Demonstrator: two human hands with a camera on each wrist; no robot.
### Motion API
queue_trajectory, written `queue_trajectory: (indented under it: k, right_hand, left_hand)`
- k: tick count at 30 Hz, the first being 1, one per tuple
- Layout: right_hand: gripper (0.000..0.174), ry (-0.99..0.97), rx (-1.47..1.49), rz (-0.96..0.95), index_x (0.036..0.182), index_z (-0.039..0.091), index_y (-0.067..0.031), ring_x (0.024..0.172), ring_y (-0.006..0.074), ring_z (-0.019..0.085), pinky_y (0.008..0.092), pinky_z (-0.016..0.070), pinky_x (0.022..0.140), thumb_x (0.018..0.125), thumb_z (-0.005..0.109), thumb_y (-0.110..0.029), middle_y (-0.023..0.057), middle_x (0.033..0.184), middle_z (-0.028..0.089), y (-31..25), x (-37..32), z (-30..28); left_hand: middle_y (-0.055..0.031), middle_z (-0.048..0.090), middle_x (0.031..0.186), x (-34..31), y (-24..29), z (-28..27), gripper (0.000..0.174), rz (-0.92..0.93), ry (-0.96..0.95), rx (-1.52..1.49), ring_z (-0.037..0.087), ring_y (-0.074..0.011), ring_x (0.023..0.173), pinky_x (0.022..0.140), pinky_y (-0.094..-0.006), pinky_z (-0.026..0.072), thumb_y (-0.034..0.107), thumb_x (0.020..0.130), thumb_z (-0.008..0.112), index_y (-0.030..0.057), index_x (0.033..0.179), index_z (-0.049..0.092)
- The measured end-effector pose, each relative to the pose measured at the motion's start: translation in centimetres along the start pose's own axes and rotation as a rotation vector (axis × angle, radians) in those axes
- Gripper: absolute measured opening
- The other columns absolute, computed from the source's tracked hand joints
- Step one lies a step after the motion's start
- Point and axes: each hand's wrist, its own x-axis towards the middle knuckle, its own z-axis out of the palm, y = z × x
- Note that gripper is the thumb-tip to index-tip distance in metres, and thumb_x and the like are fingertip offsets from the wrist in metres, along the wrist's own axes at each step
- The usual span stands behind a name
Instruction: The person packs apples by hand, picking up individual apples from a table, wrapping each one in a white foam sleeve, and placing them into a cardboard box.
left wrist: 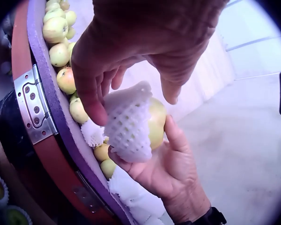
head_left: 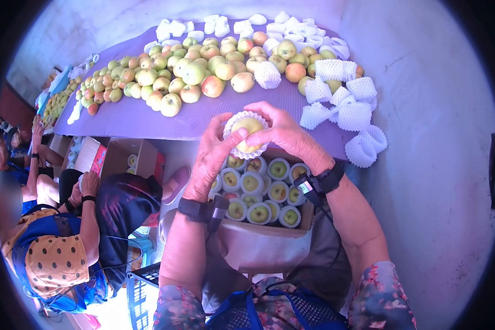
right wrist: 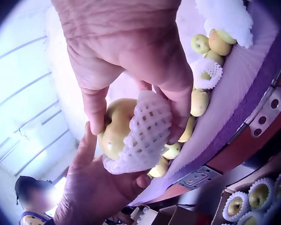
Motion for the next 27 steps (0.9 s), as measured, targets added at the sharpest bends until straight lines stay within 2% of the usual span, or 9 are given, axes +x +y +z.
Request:
queue_trajectory:
  k: [3, 6, 10, 15, 17, 19, 25, 27]
  right_hand:
    - [0.072, -0.031, 0.011, -0.044, 0.128, 0.050, 0.0041, 0.112, 0.0229, 0.057, 0.0334, 0.0452, 0.097, 0.068, 0.082, -0.018, 0.0155, 0.119, 0.059, -0.1, -0.1, 0.3]
    - [0.072, -0.041, 0.081, -0.050, 0.129, 0.049, 0.0041, 0.111, 0.0220, 0.057, 0.0335, 0.0452, 0.097, 0.069, 0.083, -0.018, 0.0140, 0.120, 0.059, -0.3, -0.3, 0.3]
    - [0.069, -0.068, 0.195, -0.022, 0.129, 0.050, 0.0046, 0.111, 0.0198, 0.057, 0.0323, 0.0457, 0.096, 0.074, 0.082, -0.021, 0.0115, 0.119, 0.060, -0.4, -0.5, -0.3]
    - [0.041, -0.023, 0.058, -0.083, 0.116, 0.062, 0.0038, 0.103, 0.0148, 0.059, 0.0293, 0.0467, 0.091, 0.086, 0.072, -0.022, 0.0084, 0.108, 0.066, 0.0, -0.1, -1.4]
    - [0.033, -0.002, 0.025, -0.084, 0.110, 0.066, 0.0033, 0.098, 0.0133, 0.060, 0.0284, 0.0475, 0.087, 0.089, 0.068, -0.022, 0.0071, 0.102, 0.068, 0.2, -0.2, -1.4]
    - [0.028, 0.014, 0.052, -0.070, 0.105, 0.068, 0.0029, 0.092, 0.0118, 0.061, 0.0279, 0.0485, 0.083, 0.091, 0.066, -0.021, 0.0057, 0.096, 0.069, 0.7, -0.1, -1.0]
    - [0.024, 0.097, -0.219, -0.218, 0.099, 0.067, 0.0039, 0.083, 0.0114, 0.061, 0.0282, 0.0498, 0.076, 0.092, 0.062, -0.018, 0.0093, 0.086, 0.069, 1.2, 0.1, -0.6]
    - [0.022, 0.130, -0.215, -0.259, 0.097, 0.066, 0.0044, 0.081, 0.0122, 0.062, 0.0289, 0.0500, 0.074, 0.092, 0.061, -0.017, 0.0103, 0.085, 0.068, 0.8, -0.1, -0.3]
  left_hand:
    - [-0.0137, 0.056, 0.123, 0.3, -0.3, -0.7, 0.073, -0.055, -0.088, -0.095, 0.057, -0.0210, 0.112, 0.093, -0.0331, 0.0468, 0.036, 0.082, 0.074, 0.0004, 0.137, 0.042]
    - [-0.0132, 0.057, 0.122, 0.0, -0.1, -0.5, 0.074, -0.123, -0.165, -0.311, 0.058, -0.0212, 0.110, 0.093, -0.0329, 0.0475, 0.035, 0.080, 0.076, 0.0003, 0.136, 0.043]
    - [-0.0121, 0.057, 0.120, 0.3, -0.6, -0.1, 0.074, -0.081, -0.150, -0.384, 0.059, -0.0211, 0.109, 0.091, -0.0323, 0.0486, 0.034, 0.079, 0.077, 0.0000, 0.135, 0.043]
    - [-0.0107, 0.058, 0.119, 0.4, -0.5, 0.0, 0.076, -0.076, -0.159, -0.329, 0.059, -0.0203, 0.108, 0.090, -0.0314, 0.0490, 0.032, 0.076, 0.078, 0.0000, 0.135, 0.042]
    - [-0.0128, 0.057, 0.120, 0.3, -0.4, 0.1, 0.079, -0.101, -0.143, -0.325, 0.056, -0.0231, 0.112, 0.096, -0.0339, 0.0461, 0.029, 0.073, 0.080, -0.0012, 0.136, 0.042]
    - [-0.0138, 0.056, 0.121, 0.2, -0.3, 0.3, 0.081, -0.122, -0.134, -0.318, 0.055, -0.0245, 0.115, 0.098, -0.0351, 0.0446, 0.027, 0.072, 0.081, -0.0019, 0.136, 0.042]
    - [-0.0141, 0.055, 0.123, 0.0, -0.2, 0.3, 0.078, -0.174, -0.133, -0.331, 0.054, -0.0247, 0.115, 0.098, -0.0355, 0.0447, 0.028, 0.074, 0.077, -0.0021, 0.137, 0.042]
    - [-0.0143, 0.054, 0.123, -0.2, 0.1, 0.5, 0.076, -0.189, -0.121, -0.368, 0.054, -0.0247, 0.115, 0.098, -0.0353, 0.0447, 0.029, 0.075, 0.074, -0.0019, 0.137, 0.042]
